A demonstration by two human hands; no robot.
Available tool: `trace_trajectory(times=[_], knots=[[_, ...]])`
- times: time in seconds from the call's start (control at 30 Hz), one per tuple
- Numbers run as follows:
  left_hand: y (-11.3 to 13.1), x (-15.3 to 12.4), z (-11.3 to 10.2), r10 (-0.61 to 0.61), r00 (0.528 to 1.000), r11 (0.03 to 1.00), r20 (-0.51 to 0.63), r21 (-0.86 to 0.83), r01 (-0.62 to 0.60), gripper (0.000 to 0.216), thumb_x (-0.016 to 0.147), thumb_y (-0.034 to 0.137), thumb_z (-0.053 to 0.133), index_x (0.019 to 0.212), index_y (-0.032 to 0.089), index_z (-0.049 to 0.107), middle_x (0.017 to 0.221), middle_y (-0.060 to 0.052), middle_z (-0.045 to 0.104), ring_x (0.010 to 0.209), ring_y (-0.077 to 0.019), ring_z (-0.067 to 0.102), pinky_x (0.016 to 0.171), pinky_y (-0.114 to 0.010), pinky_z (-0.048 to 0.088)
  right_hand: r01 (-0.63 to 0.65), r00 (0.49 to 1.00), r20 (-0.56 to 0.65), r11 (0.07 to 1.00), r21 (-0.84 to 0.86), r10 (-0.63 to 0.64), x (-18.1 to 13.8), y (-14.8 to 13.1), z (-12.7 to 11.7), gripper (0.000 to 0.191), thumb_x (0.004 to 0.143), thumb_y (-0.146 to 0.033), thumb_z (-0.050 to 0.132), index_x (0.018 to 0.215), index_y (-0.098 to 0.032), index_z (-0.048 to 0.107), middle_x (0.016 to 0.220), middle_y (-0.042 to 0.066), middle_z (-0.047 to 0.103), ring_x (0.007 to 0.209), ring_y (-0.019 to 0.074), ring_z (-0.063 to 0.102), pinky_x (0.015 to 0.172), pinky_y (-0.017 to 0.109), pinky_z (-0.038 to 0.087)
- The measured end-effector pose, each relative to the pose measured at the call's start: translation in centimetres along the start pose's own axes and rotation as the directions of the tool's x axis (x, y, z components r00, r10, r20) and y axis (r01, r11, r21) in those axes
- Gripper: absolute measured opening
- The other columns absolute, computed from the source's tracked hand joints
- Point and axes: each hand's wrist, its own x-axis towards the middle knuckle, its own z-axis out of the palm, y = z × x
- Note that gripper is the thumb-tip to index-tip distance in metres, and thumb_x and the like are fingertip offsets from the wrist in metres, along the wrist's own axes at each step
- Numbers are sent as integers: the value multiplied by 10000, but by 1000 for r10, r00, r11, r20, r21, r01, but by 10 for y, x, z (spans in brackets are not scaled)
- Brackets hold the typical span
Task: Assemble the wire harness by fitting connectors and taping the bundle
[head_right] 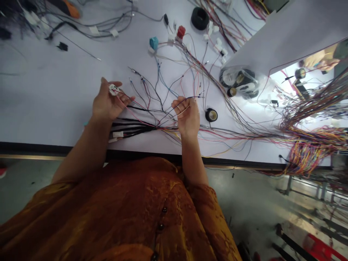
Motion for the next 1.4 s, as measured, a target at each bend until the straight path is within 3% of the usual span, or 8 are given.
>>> trace_trajectory(times=[0.1, 0.2, 0.33, 0.47, 0.8, 0.93, 1.17, 1.4], knots=[[-1, -2, 2, 26, 999, 1000, -36, -6, -26, 519, 1003, 624, 427, 774, 212, 642, 504, 47, 418, 454, -96, 448, 745, -388, 608, 91, 994, 60, 996, 23, -92, 15, -12, 18, 348, 970, -589, 420, 929, -250, 484, 981, 59, 650, 742, 145, 641, 663, 313, 556], [0, -3, 0, 36, 999, 999, -12, 11, -35, 460, 986, 587, 479, 796, 208, 659, 528, 23, 466, 495, -120, 506, 742, -381, 617, 107, 978, 187, 991, -81, -90, 21, -17, 52, 280, 984, -533, 464, 949, -258, 504, 773, -19, 583, 541, 92, 494, 523, 244, 446], [1, -5, -2, 36, 999, 996, 19, 76, -37, 368, 945, 554, 579, 819, 219, 663, 571, 15, 504, 550, -139, 571, 766, -349, 609, 156, 932, 361, 936, -315, -34, 21, -14, 88, 190, 977, -423, 528, 950, -235, 536, 661, -54, 553, 579, 89, 516, 604, 236, 468], [1, -9, 0, 67, 997, 994, 42, 86, -70, 386, 979, 532, 546, 859, 196, 696, 644, 0, 559, 572, -115, 573, 700, -283, 577, 245, 896, 441, 888, -388, -55, 21, -6, 104, 139, 946, -319, 543, 847, -222, 542, 690, -41, 573, 665, 103, 556, 682, 259, 484], [3, -12, 5, 70, 997, 987, 42, 145, -75, 397, 945, 581, 597, 895, 202, 704, 671, -8, 604, 601, -126, 612, 726, -284, 579, 278, 933, 338, 846, -455, -125, 24, 0, 104, 190, 936, -343, 557, 793, -223, 521, 735, -22, 562, 727, 124, 546, 728, 282, 475], [-1, -11, 2, 94, 992, 984, 80, 144, -104, 358, 947, 541, 619, 907, 199, 717, 733, -21, 640, 649, -128, 635, 741, -281, 578, 310, 933, 304, 859, -408, -192, 20, -1, 110, 191, 988, -395, 518, 878, -239, 532, 814, -7, 595, 791, 142, 588, 761, 292, 498], [0, -16, 1, 112, 986, 971, 127, 198, -136, 348, 963, 523, 611, 1008, 195, 719, 801, -28, 674, 736, -130, 665, 759, -259, 576, 339, 923, 336, 807, -484, -187, 19, 22, 114, 218, 999, -412, 528, 884, -227, 543, 786, -31, 642, 671, 103, 568, 699, 264, 457], [-3, -15, -1, 125, 981, 949, 150, 271, -163, 402, 976, 568, 556, 1053, 195, 686, 785, -31, 663, 720, -137, 669, 751, -273, 575, 326, 938, 254, 848, -417, -235, 16, 27, 110, 243, 979, -430, 540, 851, -224, 559, 718, -40, 653, 649, 95, 601, 679, 241, 462]])
